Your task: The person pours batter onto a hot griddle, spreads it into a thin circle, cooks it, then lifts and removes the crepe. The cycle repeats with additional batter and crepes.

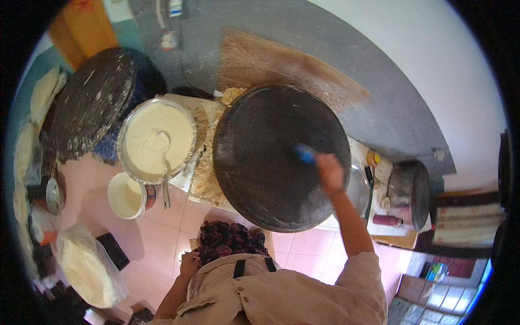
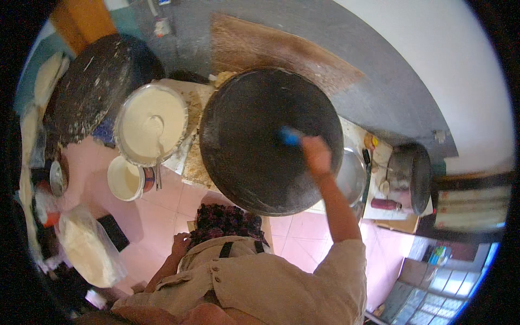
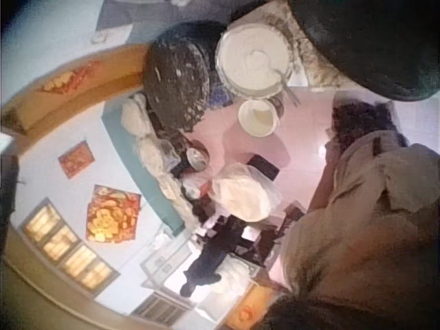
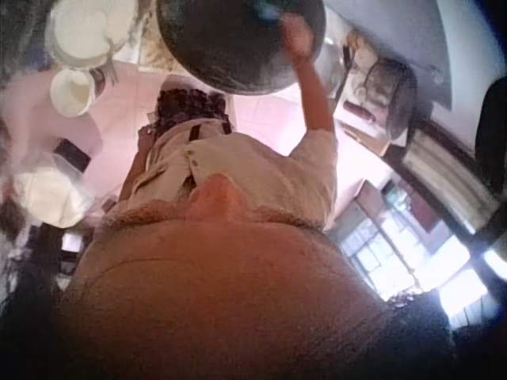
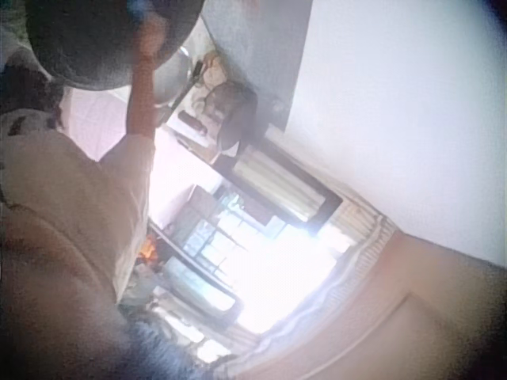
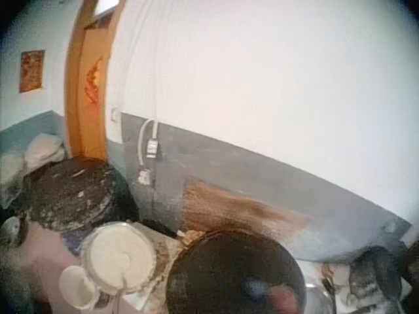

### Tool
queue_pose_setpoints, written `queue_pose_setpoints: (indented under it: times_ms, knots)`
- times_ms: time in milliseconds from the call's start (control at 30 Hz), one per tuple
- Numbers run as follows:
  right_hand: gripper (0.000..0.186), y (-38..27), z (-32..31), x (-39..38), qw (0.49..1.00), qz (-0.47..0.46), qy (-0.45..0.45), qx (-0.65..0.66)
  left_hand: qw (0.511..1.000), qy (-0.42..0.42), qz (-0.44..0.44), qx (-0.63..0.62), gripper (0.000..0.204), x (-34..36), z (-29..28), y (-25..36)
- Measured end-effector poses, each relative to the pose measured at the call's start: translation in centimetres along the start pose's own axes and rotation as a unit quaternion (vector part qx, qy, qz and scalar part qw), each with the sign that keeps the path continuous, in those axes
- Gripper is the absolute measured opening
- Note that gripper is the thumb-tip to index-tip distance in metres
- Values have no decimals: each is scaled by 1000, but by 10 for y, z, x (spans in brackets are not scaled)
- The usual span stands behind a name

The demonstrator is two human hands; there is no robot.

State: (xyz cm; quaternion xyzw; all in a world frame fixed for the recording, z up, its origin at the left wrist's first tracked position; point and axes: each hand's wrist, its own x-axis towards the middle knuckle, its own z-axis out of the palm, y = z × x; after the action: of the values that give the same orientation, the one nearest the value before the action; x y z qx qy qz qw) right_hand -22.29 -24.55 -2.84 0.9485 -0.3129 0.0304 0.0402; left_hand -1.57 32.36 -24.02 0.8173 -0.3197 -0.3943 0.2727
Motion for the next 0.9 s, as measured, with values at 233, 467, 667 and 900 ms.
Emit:
queue_pose_setpoints:
  times_ms: [233,467,667,900]
  knots:
    - [19,-143,-62,-153,923,-52,-66,377,992,5,115,60,18,65,-1,35]
    - [21,-41,80,-389,490,626,285,536,989,-120,38,77,20,55,6,29]
    - [23,57,237,-451,374,651,279,599,983,-129,39,123,22,37,10,19]
    - [34,116,298,-399,364,668,335,555,995,-78,-29,59,23,15,40,134]
